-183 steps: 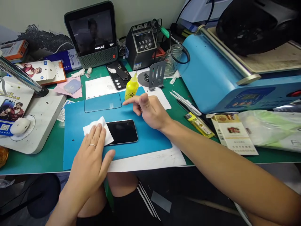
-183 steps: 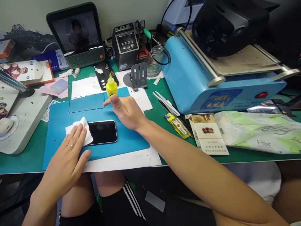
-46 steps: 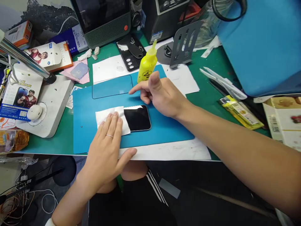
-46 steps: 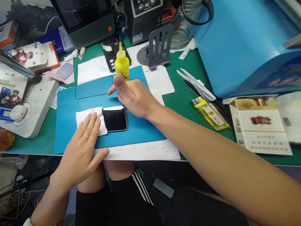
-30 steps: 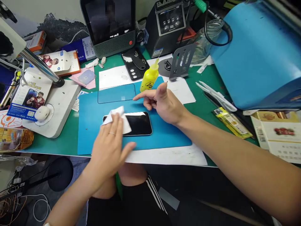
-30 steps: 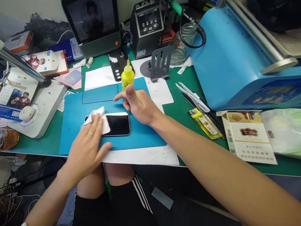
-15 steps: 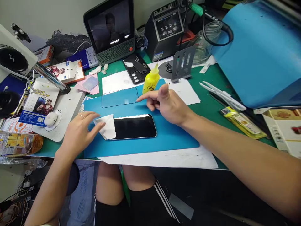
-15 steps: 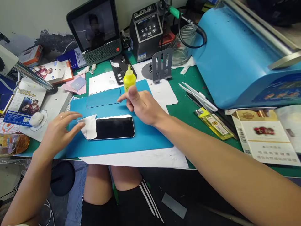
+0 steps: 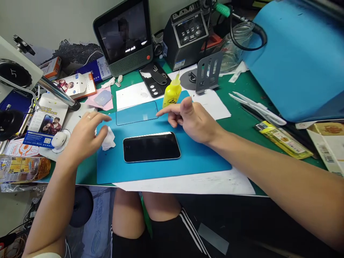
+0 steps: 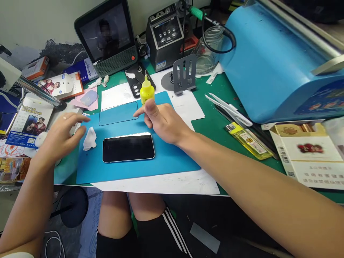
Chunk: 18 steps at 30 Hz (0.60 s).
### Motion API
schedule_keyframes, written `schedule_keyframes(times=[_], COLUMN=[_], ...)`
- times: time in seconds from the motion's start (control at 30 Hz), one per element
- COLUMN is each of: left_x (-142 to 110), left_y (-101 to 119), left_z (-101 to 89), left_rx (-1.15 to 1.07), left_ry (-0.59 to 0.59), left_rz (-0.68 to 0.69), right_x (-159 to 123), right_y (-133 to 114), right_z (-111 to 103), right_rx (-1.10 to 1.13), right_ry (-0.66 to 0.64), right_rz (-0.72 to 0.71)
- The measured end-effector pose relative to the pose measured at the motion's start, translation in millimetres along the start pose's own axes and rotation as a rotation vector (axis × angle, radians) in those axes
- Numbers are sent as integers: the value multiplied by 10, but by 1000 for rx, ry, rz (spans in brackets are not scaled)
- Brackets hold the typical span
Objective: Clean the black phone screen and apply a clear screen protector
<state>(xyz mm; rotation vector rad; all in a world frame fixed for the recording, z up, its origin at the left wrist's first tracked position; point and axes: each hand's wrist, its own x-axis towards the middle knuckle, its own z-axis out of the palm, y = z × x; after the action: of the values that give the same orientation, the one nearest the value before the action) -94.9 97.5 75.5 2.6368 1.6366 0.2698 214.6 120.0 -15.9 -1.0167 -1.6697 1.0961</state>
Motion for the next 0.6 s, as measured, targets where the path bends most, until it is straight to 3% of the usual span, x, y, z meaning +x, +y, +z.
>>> schedule_keyframes(times=[0.07,0.13,0.23,0.37,0.6], left_x=[293,577,855,918,879], left_y=[144,278,378,357,343], left_z=[69,187,362,496,523], left_rx=[4,31,36,7,65], left_ry=[-32,-150,-273,-287,-147], left_rz=[90,161,182,169,201], right_x=[-3,-8,-16,-28,-56], right_y=[-3,-10,-18,-22,-57], right_z=[-10,-24,-41,-51,-44], right_rx=[7,11,11,4,-11], right_ry=[32,71,118,112,119], right_rz=[-4,-6,-1,3,-8])
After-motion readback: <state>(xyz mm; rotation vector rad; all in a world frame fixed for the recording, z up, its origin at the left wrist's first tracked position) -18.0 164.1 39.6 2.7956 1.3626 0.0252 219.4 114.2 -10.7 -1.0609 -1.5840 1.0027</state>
